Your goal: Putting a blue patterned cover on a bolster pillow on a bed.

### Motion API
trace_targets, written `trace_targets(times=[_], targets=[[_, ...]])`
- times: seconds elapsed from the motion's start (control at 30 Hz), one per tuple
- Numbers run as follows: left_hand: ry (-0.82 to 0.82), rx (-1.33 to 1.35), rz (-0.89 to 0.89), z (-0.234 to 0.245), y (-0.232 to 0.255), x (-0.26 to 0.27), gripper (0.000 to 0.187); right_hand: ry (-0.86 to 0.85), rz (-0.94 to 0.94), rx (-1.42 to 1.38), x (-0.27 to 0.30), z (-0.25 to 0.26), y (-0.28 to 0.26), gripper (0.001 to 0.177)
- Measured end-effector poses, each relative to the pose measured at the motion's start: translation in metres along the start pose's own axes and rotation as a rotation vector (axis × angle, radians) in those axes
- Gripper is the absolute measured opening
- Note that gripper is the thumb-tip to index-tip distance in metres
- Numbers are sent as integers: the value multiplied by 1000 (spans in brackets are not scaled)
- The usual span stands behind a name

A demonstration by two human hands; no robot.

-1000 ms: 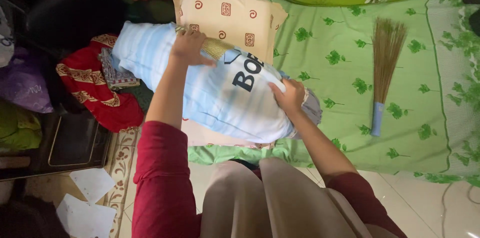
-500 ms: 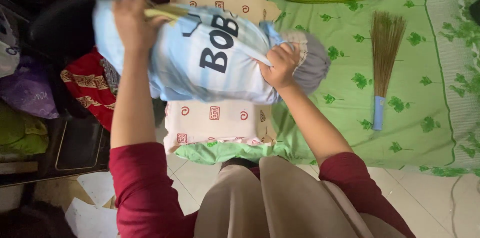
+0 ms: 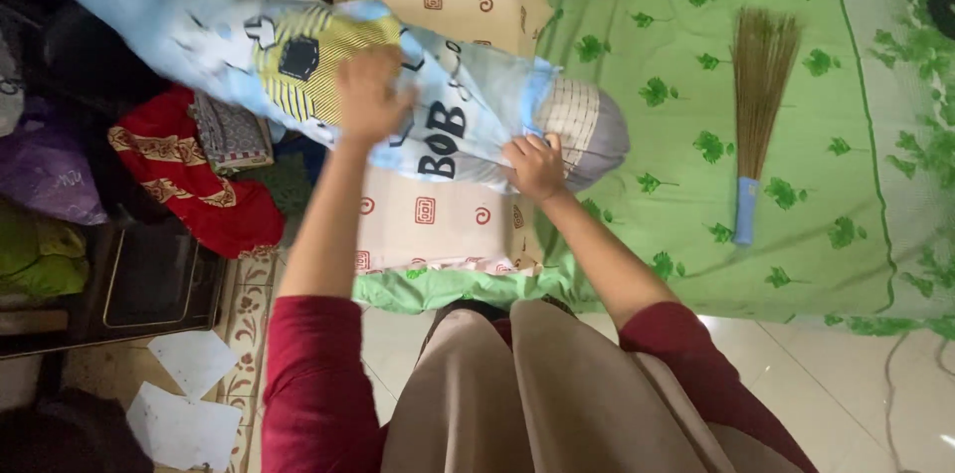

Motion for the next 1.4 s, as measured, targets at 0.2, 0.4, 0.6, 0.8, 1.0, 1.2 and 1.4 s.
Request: trace_targets(times=[0.2,0.4,0.6,0.8,1.0,1.2,1.4], targets=[[-46,20,301,-43,-41,33,52,-33,-7,-316,-74,24,-28,28],[-71,32,361,-16,-22,44,46,156,-263,-219,-102,32,4,18],[-52,76,206,-46,-2,40,54,-13,-575,30,-75,78,78,59],[-60,56,-182,-59,101,29,54,-119,-633,10,-12,37,92,65],[-215,206,122,-37,154,-13,47,-148,-570,-115,6,66,69,89],[-381,-58,58,-85,154,-3,49,-115,-731,-17,28,67,57,114],[-184,106,-115,-100,148,22,35,-79,-643,-58,40,40,71,78]])
Point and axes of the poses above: each hand's wrist, its own x-axis away from the middle knuckle, its own z-axis out of the back of the hand, y = z × x, the point moved 4 cm from there along -x, towards the middle knuckle, and after that the axes turned 4 degrees about -x, right-handed, at the moved point
